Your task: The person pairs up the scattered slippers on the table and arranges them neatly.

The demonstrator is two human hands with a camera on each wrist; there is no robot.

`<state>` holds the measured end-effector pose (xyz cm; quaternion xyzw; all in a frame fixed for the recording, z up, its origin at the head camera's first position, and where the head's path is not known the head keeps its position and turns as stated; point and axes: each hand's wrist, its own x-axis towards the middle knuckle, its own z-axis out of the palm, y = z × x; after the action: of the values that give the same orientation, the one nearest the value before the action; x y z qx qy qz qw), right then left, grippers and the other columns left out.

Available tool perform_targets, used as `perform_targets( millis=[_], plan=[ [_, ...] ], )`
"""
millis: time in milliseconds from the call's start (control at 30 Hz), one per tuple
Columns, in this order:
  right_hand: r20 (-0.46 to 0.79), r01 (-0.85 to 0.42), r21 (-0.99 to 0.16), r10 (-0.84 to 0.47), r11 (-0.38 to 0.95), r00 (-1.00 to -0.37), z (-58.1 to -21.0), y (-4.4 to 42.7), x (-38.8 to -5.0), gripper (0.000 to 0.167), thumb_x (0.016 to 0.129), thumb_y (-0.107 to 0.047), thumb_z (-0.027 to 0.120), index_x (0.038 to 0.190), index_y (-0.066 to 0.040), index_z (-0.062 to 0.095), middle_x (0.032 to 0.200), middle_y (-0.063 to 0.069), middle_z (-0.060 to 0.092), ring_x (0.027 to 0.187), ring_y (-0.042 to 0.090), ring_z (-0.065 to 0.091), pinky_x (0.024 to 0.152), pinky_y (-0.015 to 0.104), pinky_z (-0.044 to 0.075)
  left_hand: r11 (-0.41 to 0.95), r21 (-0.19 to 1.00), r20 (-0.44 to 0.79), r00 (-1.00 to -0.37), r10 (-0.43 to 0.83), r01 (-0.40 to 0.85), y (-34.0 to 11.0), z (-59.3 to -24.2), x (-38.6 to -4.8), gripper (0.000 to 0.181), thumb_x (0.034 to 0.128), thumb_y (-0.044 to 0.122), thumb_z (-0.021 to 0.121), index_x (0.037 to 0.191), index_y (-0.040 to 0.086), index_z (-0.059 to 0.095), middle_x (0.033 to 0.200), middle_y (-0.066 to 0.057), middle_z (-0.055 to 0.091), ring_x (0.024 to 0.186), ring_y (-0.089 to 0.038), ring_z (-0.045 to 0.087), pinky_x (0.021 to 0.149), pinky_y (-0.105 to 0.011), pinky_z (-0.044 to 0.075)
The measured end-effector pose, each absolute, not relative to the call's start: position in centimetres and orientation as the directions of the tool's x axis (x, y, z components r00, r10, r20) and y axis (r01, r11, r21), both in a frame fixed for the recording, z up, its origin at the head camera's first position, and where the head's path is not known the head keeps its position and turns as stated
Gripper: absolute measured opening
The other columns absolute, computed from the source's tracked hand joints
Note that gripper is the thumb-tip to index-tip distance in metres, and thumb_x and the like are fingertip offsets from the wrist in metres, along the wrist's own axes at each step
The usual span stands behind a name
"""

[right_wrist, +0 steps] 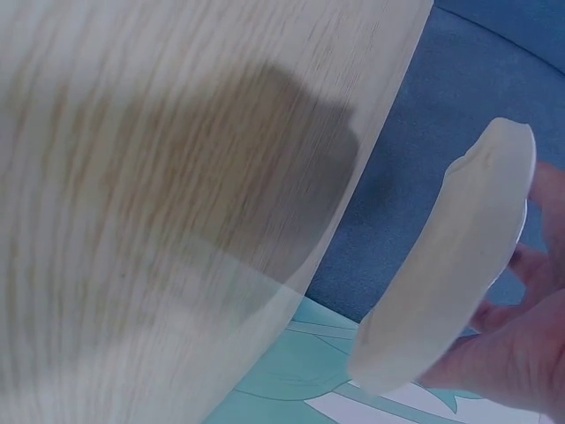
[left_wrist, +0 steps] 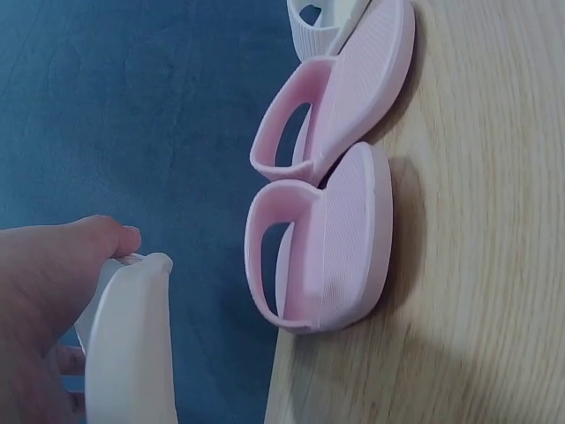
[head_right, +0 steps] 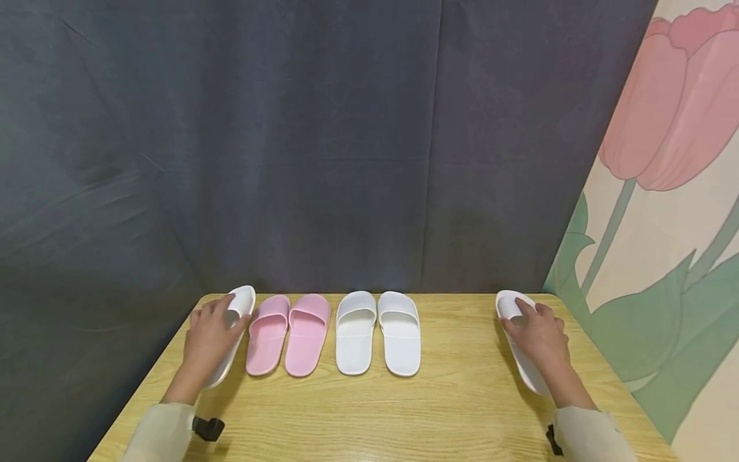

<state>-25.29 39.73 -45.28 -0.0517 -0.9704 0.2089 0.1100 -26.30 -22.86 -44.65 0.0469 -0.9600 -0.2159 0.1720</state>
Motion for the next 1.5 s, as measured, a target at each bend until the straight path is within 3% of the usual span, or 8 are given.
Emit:
perform_targets(
  millis=[1500],
  plan=[
    [0.187, 0.042, -0.437, 0.136, 0.898, -0.973, -44.6, 37.5, -25.4, 0.077, 0.096, -0.049, 0.062, 0.149, 0.002, 0.04, 0.14, 0.045, 0.033, 0.117, 0.069, 0.037, 0.079, 0.071, 0.043, 0.881, 0.471, 0.327, -0.936, -0.128, 0.044, -17.8, -44.4, -26.9, 0.069, 0.0912, 0.044, 0.07, 0.15, 0.016, 0.046, 0.142, -0.025, 0.047, 0.125, -0.047, 0.042, 0.093, -0.068, 0.042]
  ],
)
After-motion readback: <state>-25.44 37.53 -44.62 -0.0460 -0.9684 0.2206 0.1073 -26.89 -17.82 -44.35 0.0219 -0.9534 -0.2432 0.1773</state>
